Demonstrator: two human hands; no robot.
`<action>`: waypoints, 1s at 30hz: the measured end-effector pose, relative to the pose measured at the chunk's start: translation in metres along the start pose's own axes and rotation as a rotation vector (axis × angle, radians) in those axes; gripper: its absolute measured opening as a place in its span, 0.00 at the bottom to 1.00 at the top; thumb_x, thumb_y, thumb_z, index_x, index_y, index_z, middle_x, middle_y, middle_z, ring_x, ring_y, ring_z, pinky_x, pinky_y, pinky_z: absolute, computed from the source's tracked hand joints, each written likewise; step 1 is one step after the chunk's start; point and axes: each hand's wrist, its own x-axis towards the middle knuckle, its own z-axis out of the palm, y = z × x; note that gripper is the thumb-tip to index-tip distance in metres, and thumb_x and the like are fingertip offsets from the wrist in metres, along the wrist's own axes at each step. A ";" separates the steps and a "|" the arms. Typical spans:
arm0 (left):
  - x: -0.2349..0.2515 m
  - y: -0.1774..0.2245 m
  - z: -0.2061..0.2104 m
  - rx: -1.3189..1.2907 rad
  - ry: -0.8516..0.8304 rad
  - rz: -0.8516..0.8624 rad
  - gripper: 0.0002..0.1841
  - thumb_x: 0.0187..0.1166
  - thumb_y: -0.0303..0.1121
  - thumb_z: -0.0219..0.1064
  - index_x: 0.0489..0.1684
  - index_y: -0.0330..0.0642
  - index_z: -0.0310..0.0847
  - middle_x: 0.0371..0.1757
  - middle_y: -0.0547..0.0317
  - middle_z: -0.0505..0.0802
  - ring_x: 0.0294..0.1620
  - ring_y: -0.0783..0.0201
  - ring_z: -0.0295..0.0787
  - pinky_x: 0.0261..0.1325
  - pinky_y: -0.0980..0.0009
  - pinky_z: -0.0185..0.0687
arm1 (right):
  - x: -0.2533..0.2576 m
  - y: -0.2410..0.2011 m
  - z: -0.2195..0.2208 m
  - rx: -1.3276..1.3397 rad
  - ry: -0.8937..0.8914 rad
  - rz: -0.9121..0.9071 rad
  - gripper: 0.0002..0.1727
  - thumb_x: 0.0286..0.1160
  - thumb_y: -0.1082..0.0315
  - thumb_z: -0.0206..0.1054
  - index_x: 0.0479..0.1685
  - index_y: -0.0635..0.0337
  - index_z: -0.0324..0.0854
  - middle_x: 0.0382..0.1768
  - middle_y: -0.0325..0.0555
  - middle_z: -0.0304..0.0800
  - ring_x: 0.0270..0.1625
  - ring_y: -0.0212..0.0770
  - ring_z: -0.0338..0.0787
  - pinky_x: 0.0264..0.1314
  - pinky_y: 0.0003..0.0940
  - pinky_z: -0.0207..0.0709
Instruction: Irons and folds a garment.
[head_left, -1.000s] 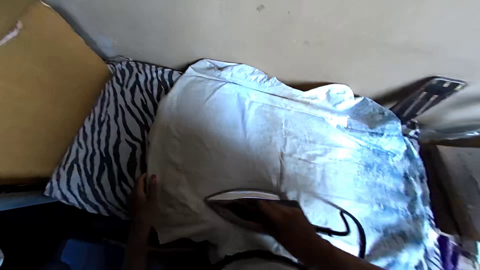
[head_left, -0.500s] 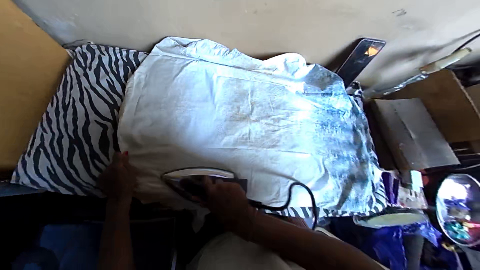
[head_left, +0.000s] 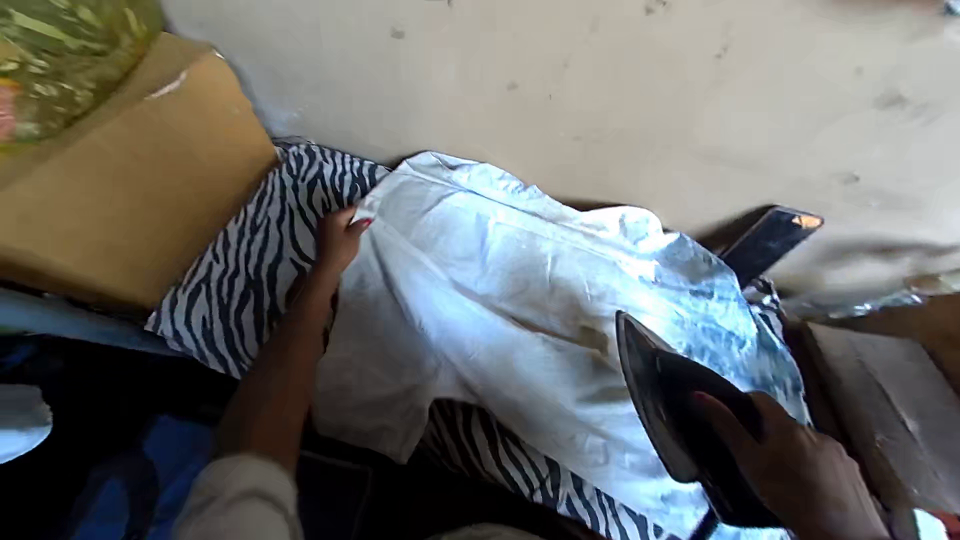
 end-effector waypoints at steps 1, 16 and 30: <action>0.024 0.003 0.009 0.017 0.005 0.026 0.17 0.87 0.31 0.61 0.62 0.23 0.83 0.58 0.25 0.89 0.66 0.31 0.85 0.73 0.34 0.70 | -0.001 -0.013 -0.005 -0.005 0.021 -0.035 0.40 0.85 0.39 0.58 0.60 0.78 0.79 0.38 0.83 0.88 0.45 0.88 0.88 0.45 0.83 0.73; -0.148 -0.026 -0.027 0.073 -0.325 -0.527 0.26 0.90 0.47 0.58 0.53 0.23 0.84 0.47 0.30 0.89 0.50 0.38 0.86 0.60 0.40 0.76 | 0.071 -0.254 0.073 -0.196 -0.461 -0.502 0.37 0.88 0.37 0.56 0.69 0.67 0.76 0.46 0.69 0.92 0.53 0.71 0.93 0.53 0.67 0.82; -0.201 -0.007 -0.006 0.350 -0.056 -0.625 0.21 0.89 0.41 0.60 0.63 0.29 0.82 0.52 0.29 0.91 0.56 0.29 0.89 0.60 0.32 0.77 | 0.065 -0.342 0.105 -0.178 -0.416 -0.670 0.33 0.91 0.41 0.53 0.62 0.67 0.79 0.44 0.66 0.91 0.52 0.68 0.93 0.51 0.63 0.82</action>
